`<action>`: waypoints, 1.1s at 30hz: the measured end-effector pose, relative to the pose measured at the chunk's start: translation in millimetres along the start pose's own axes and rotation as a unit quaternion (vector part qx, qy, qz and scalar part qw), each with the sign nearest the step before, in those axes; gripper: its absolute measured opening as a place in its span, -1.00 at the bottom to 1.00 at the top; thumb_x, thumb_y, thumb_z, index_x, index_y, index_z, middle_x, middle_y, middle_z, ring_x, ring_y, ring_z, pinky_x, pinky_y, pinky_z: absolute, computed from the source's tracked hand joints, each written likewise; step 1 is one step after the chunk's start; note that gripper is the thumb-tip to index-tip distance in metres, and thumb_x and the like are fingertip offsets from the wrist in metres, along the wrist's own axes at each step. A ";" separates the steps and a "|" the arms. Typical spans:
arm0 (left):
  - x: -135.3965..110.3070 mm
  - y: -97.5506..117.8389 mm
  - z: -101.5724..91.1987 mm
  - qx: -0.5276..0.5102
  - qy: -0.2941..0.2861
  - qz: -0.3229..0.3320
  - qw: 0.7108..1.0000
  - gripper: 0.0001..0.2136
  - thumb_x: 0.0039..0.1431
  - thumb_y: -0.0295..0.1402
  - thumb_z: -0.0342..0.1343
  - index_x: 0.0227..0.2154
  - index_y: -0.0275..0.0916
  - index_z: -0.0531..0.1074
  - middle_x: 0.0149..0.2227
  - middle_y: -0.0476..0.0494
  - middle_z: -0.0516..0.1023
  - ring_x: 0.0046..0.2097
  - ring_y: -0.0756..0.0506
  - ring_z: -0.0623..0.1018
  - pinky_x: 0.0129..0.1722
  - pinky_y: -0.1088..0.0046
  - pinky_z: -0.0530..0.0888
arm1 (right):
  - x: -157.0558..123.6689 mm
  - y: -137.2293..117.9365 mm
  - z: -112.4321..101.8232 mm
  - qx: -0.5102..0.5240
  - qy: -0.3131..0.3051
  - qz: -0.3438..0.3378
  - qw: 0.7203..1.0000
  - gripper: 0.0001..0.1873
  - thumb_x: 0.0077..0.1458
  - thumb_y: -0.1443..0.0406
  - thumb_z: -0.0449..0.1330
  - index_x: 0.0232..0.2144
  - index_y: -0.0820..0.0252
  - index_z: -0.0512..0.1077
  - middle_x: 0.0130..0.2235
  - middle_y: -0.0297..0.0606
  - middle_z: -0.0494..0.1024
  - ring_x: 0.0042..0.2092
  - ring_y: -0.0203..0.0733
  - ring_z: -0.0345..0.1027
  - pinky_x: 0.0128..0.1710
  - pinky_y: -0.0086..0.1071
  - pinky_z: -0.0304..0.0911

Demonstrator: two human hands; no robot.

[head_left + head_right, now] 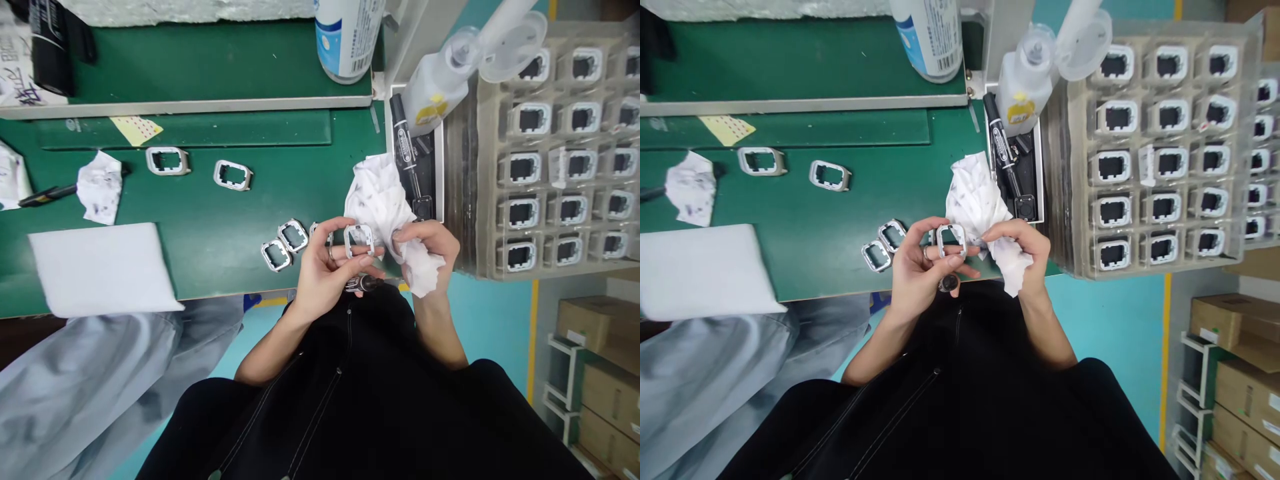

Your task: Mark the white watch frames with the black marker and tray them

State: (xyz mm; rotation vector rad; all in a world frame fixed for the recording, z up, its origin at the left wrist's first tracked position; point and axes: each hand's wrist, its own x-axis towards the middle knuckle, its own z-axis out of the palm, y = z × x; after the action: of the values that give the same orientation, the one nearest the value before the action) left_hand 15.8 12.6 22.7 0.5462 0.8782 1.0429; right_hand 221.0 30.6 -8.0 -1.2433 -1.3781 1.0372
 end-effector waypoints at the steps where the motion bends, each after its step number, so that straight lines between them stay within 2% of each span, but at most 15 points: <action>1: 0.2 0.2 0.4 0.000 0.001 0.000 1.000 -0.37 0.34 -0.13 0.63 0.21 -0.11 0.33 -0.17 -0.10 0.87 -0.31 -0.31 0.90 -0.59 0.52 0.64 | 0.9 -0.8 0.7 0.017 0.020 -0.012 1.000 -0.77 0.46 -0.06 0.42 -0.13 -0.16 0.75 -0.25 -0.28 0.72 -0.25 0.04 0.62 -0.21 -0.07 0.50; 3: 1.0 0.8 1.4 -0.001 0.002 0.002 1.000 -0.38 0.35 -0.14 0.63 0.20 -0.10 0.34 -0.18 -0.08 0.87 -0.32 -0.29 0.89 -0.54 0.48 0.70 | 2.8 -2.7 2.7 0.040 0.042 -0.025 0.998 -0.85 0.41 0.00 0.51 -0.11 -0.19 0.77 -0.23 -0.31 0.75 -0.26 0.01 0.63 -0.24 -0.11 0.49; 6: 2.2 2.1 2.7 -0.010 -0.007 0.013 1.000 -0.42 0.37 -0.18 0.62 0.18 -0.09 0.34 -0.20 -0.02 0.86 -0.32 -0.26 0.89 -0.39 0.40 0.81 | 5.6 -7.1 6.7 0.040 0.044 -0.021 0.998 -0.83 0.39 0.00 0.54 -0.12 -0.17 0.74 -0.20 -0.31 0.76 -0.29 -0.02 0.62 -0.30 -0.15 0.47; 8: 2.7 2.6 2.9 -0.013 -0.016 0.016 1.000 -0.44 0.38 -0.20 0.60 0.17 -0.08 0.33 -0.20 -0.01 0.86 -0.32 -0.25 0.90 -0.38 0.40 0.82 | 7.3 -11.9 10.1 0.051 0.061 -0.007 0.997 -0.77 0.37 -0.01 0.57 -0.14 -0.13 0.68 -0.29 -0.36 0.71 -0.40 -0.11 0.53 -0.41 -0.21 0.37; 12: 2.3 1.6 1.2 -0.001 -0.027 0.013 1.000 -0.46 0.42 -0.21 0.57 0.16 -0.06 0.30 -0.16 -0.03 0.86 -0.30 -0.27 0.90 -0.47 0.45 0.76 | 10.5 -23.6 16.0 0.081 0.088 0.049 0.992 -0.55 0.22 -0.01 0.69 -0.21 -0.09 0.51 -0.50 -0.52 0.54 -0.59 -0.27 0.24 -0.57 -0.32 0.04; 15: 2.3 -1.0 -0.3 -0.003 -0.033 0.027 0.999 -0.48 0.43 -0.22 0.57 0.15 -0.05 0.30 -0.16 -0.01 0.85 -0.30 -0.26 0.90 -0.38 0.37 0.82 | 12.0 -29.0 17.6 0.091 0.083 0.082 0.989 -0.46 0.15 -0.05 0.72 -0.24 -0.08 0.46 -0.54 -0.55 0.51 -0.62 -0.30 0.17 -0.59 -0.34 -0.03; 18: 2.9 -3.1 -0.5 -0.007 -0.037 0.042 0.998 -0.49 0.43 -0.20 0.57 0.13 -0.03 0.32 -0.18 0.01 0.84 -0.31 -0.25 0.90 -0.24 0.23 0.89 | 12.4 -30.3 17.1 0.092 0.082 0.103 0.987 -0.46 0.13 -0.05 0.73 -0.24 -0.07 0.47 -0.56 -0.56 0.51 -0.63 -0.31 0.19 -0.59 -0.36 0.01; 21: 3.5 -3.8 0.3 0.000 -0.037 0.043 0.998 -0.48 0.42 -0.15 0.58 0.11 -0.03 0.31 -0.19 0.01 0.83 -0.30 -0.26 0.90 -0.21 0.17 0.91 | 11.1 -29.6 15.4 0.092 0.083 0.115 0.986 -0.51 0.14 -0.01 0.72 -0.24 -0.04 0.51 -0.54 -0.55 0.57 -0.62 -0.29 0.29 -0.59 -0.38 0.11; 24: 4.0 -3.5 1.4 0.005 -0.039 0.050 0.998 -0.48 0.42 -0.13 0.58 0.10 -0.03 0.31 -0.20 0.01 0.83 -0.29 -0.26 0.90 -0.21 0.18 0.91 | 8.5 -28.7 12.6 0.089 0.068 0.121 0.986 -0.59 0.19 0.01 0.69 -0.18 -0.01 0.60 -0.49 -0.50 0.66 -0.57 -0.26 0.43 -0.57 -0.40 0.21; 28: 4.1 -2.6 2.3 0.005 -0.038 0.056 0.998 -0.49 0.42 -0.15 0.58 0.10 -0.04 0.32 -0.21 0.03 0.82 -0.31 -0.22 0.89 -0.17 0.20 0.91 | 5.5 -28.7 8.9 0.068 0.035 0.109 0.991 -0.65 0.31 0.02 0.60 0.04 -0.03 0.76 -0.48 -0.48 0.67 -0.51 -0.25 0.50 -0.47 -0.38 0.37; 31: 3.2 -2.4 2.2 0.012 -0.031 0.046 0.998 -0.48 0.41 -0.16 0.59 0.11 -0.04 0.32 -0.18 0.04 0.83 -0.31 -0.21 0.89 -0.22 0.29 0.89 | 5.4 -30.7 8.0 0.057 -0.006 0.104 0.993 -0.65 0.36 0.03 0.55 0.11 -0.06 0.81 -0.48 -0.45 0.67 -0.50 -0.21 0.51 -0.42 -0.30 0.47; 33: 2.4 -3.1 1.4 0.016 -0.029 0.038 0.999 -0.47 0.41 -0.17 0.59 0.12 -0.04 0.32 -0.14 0.03 0.84 -0.31 -0.22 0.90 -0.26 0.33 0.88 | 5.8 -32.8 8.4 0.059 -0.024 0.108 0.992 -0.66 0.36 0.03 0.53 0.10 -0.09 0.83 -0.35 -0.34 0.79 -0.39 -0.09 0.66 -0.33 -0.20 0.60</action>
State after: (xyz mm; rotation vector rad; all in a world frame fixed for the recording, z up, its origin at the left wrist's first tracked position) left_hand 19.1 13.5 20.3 0.6377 0.8284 1.0789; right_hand 207.3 32.7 23.4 -1.3067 -1.2194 1.2861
